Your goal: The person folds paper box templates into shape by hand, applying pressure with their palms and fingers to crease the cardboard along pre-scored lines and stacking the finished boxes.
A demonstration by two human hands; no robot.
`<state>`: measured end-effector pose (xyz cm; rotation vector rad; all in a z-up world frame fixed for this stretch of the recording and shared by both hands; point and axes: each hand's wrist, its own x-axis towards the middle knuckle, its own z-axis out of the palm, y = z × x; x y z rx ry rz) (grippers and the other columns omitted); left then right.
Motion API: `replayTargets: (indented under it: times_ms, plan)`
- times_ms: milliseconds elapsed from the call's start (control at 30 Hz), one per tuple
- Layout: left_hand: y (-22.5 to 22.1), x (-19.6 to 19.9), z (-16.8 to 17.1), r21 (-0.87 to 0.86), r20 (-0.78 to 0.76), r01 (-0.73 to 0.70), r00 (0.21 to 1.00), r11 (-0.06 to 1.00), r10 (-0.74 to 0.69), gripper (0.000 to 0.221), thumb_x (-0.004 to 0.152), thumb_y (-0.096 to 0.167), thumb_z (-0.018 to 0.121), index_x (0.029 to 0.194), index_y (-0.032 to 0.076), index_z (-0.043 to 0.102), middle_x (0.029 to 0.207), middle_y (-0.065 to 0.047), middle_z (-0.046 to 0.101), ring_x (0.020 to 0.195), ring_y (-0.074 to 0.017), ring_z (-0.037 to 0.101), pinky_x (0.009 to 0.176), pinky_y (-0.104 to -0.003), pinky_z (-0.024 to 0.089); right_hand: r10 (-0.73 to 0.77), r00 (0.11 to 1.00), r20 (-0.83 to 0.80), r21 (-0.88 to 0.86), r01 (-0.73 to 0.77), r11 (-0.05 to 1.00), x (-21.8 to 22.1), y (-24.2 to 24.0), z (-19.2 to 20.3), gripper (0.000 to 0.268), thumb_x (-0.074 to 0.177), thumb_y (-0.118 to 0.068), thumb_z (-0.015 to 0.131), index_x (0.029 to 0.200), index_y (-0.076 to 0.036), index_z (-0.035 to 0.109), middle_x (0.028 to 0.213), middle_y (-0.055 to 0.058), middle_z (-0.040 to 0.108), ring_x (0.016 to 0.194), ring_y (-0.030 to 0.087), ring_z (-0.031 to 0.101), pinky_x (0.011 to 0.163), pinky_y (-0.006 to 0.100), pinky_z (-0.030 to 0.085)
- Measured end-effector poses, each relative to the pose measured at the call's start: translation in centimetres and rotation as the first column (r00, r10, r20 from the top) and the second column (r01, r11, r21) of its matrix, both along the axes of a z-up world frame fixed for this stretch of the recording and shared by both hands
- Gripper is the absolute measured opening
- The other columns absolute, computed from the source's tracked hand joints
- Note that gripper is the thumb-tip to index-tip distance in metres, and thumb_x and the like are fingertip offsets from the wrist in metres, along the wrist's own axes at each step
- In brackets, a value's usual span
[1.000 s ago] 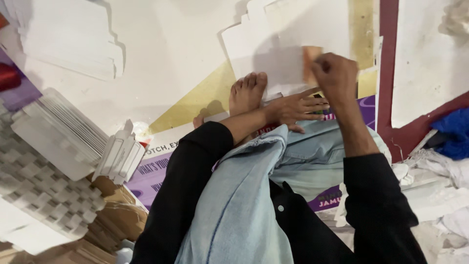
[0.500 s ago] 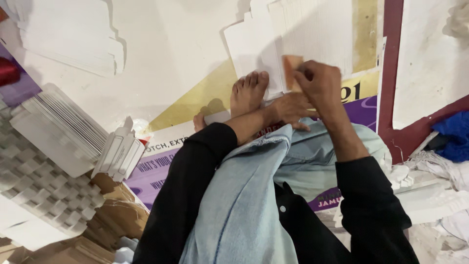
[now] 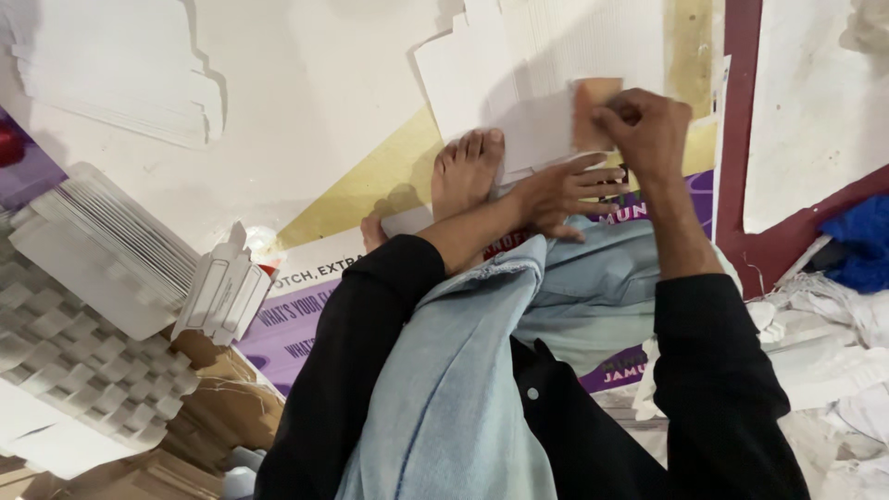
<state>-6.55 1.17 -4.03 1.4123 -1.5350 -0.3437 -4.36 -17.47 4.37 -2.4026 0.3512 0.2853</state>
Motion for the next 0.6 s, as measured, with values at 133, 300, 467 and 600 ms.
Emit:
replayTargets:
  times_ms: [133,300,467,600]
  plan:
    - [-0.3,0.2,0.3,0.21,0.082,0.096,0.99,0.973,-0.115,0.072,0.095,0.063,0.055,0.145,0.011,0.055,0.163,-0.013,0.038,0.154,-0.032,0.026,0.127,-0.058,0.007,-0.124,0.988,-0.095,-0.036,0.121,0.992,0.0,-4.2,-1.1,0.016,0.097,-0.019,0.086,0.104,-0.006,0.081,0.088,0.008,0.077,0.071,0.013,0.073,0.067,0.026,0.061]
    - [-0.2,-0.1,-1.1,0.144,0.032,0.118,0.992,0.983,-0.124,0.074,0.102,0.065,0.048,0.15,0.01,0.051,0.165,-0.015,0.035,0.157,-0.0331,0.02,0.128,-0.058,0.002,-0.13,0.991,-0.045,-0.083,0.125,0.989,-0.3,-9.7,-2.1,0.017,0.097,-0.017,0.089,0.106,-0.004,0.081,0.087,0.008,0.077,0.072,0.012,0.073,0.067,0.025,0.061]
    - [-0.3,-0.5,-1.7,0.05,-0.001,0.07,0.998,0.996,-0.07,0.069,0.104,0.063,0.05,0.149,0.011,0.052,0.164,-0.015,0.037,0.156,-0.0345,0.023,0.129,-0.059,0.006,-0.007,0.997,0.083,-0.219,0.025,0.976,-0.1,-13.4,-0.6,0.014,0.092,-0.009,0.089,0.094,0.002,0.082,0.083,0.012,0.076,0.07,0.017,0.072,0.068,0.028,0.058]
    - [-0.5,-0.1,-1.4,-0.029,-0.017,0.022,1.0,0.999,-0.023,0.068,0.105,0.063,0.053,0.151,0.012,0.051,0.165,-0.014,0.037,0.157,-0.0327,0.023,0.131,-0.059,0.008,-0.369,0.923,0.111,0.027,0.368,0.929,-1.3,-11.8,3.2,0.012,0.099,-0.01,0.079,0.103,0.001,0.081,0.087,0.009,0.077,0.074,0.012,0.073,0.068,0.027,0.059]
